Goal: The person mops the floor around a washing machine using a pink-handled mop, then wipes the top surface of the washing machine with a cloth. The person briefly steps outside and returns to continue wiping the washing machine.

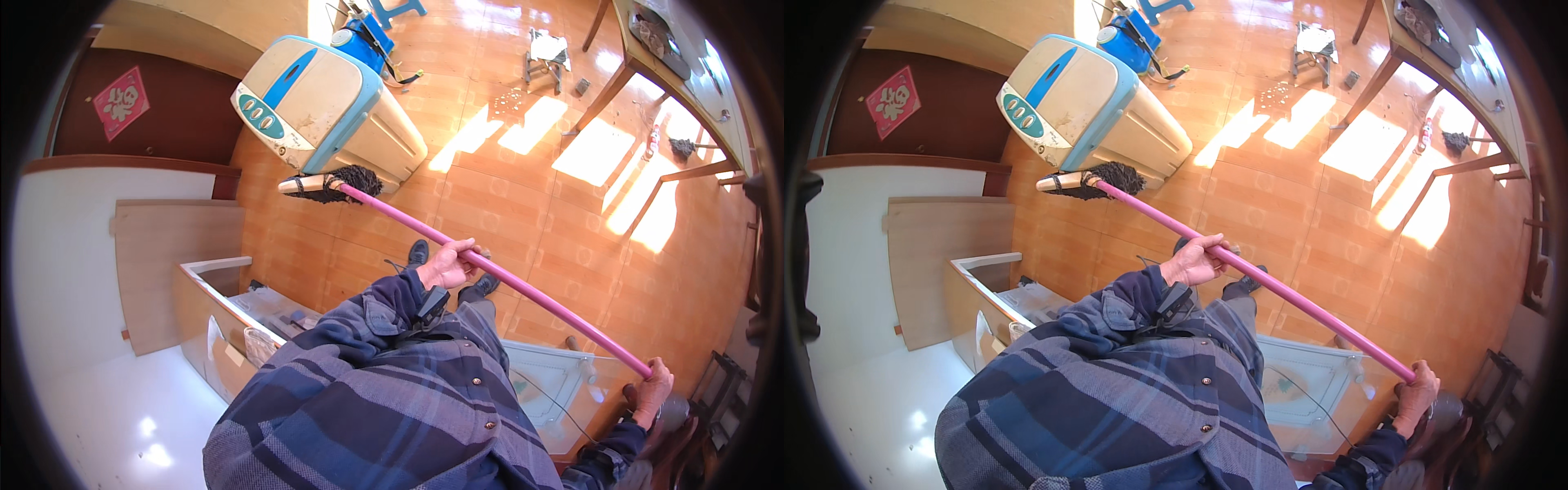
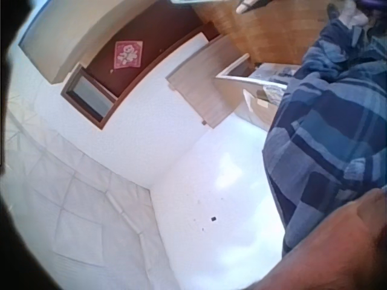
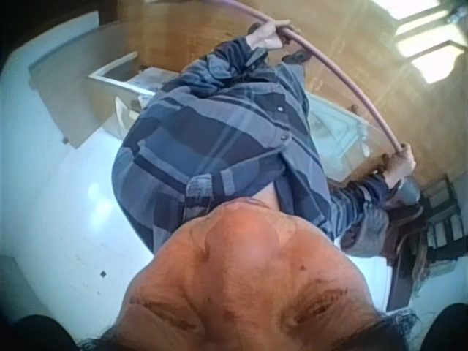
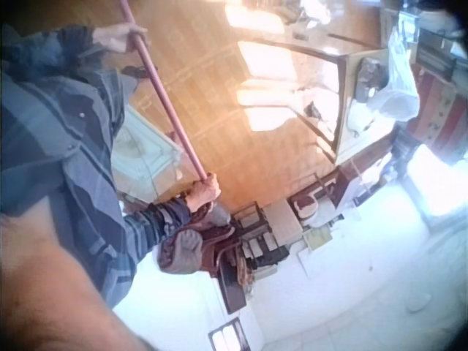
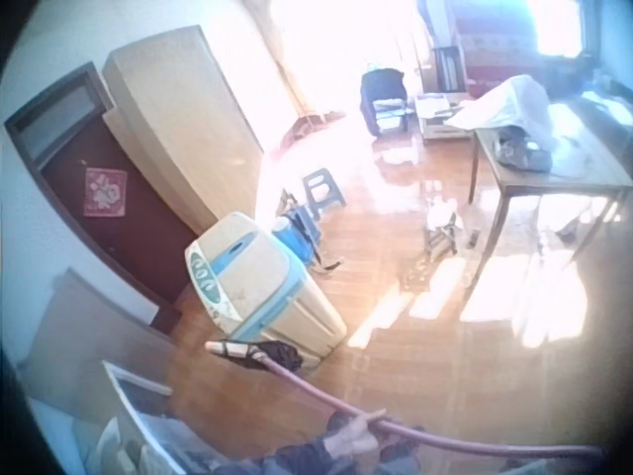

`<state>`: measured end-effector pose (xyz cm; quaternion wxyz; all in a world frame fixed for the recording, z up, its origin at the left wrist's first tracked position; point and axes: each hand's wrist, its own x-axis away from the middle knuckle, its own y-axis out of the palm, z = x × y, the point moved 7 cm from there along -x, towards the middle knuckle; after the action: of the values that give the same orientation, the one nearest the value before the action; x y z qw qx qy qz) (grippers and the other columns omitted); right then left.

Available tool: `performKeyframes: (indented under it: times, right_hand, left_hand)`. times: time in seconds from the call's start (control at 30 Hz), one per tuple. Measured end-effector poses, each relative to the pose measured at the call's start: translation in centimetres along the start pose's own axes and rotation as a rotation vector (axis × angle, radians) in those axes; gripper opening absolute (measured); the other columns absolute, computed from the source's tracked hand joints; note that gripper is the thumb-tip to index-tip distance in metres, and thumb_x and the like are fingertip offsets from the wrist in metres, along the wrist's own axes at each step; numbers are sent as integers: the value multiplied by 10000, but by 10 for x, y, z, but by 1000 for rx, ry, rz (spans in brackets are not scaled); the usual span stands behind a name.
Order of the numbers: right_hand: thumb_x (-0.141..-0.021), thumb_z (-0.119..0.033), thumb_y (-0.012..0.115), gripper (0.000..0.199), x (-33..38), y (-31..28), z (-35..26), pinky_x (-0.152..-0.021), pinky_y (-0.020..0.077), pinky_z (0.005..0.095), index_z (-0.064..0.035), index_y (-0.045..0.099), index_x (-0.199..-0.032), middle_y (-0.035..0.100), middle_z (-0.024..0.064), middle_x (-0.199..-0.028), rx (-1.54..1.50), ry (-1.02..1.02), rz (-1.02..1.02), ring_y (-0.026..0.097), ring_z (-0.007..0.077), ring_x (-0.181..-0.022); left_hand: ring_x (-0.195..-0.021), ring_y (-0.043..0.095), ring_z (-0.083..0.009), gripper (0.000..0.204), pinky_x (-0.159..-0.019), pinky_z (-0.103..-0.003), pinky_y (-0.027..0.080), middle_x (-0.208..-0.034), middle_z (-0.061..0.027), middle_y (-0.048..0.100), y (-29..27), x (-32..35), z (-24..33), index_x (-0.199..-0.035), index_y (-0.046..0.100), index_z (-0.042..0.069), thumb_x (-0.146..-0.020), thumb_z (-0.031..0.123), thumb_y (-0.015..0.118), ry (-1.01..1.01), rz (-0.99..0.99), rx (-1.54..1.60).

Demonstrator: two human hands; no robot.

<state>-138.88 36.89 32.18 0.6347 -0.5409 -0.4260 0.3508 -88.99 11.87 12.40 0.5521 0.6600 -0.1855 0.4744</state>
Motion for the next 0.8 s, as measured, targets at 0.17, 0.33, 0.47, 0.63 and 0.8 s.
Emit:
performKeyframes:
  times: [0.17,0.33,0.47,0.63,0.8]
  right_hand:
    - [-814,57,603,191,-22,-17,57,-773,467,447,-87,603,-939,665,148,-870,50,18,132,635,370,-881]
    - [-821,52,597,223,-17,-22,86,-801,466,440,-90,617,-992,668,130,-913,68,58,163,629,352,-910]
    - [-826,33,610,312,-4,-29,86,-808,480,444,-98,651,-1105,673,125,-934,135,64,238,632,346,-908]
    - [-813,11,637,357,8,-23,65,-807,492,433,-77,657,-1159,679,105,-947,161,90,294,634,327,-900]
    - [-824,-19,656,284,7,-22,36,-770,493,417,-65,672,-1103,655,79,-859,214,93,301,644,292,-845]
  left_hand:
    - [-1145,631,-204,173,-937,-357,472,-1100,-61,723,78,30,-9,-1005,685,93,-1013,262,651,94,-165,-26]
    - [-1173,641,-216,147,-962,-371,473,-1085,-35,722,106,34,-12,-1023,686,114,-1009,258,662,129,-196,-49]
    - [-1171,646,-229,142,-967,-381,473,-1054,-29,715,113,22,-10,-997,669,118,-996,260,675,125,-248,-10]
    - [-1138,651,-236,212,-968,-396,469,-1013,-29,695,95,-2,2,-932,634,113,-1003,311,659,62,-146,54]
    - [-1110,654,-232,271,-946,-406,466,-969,-30,676,73,-33,9,-908,621,100,-1021,346,631,-42,-72,96]
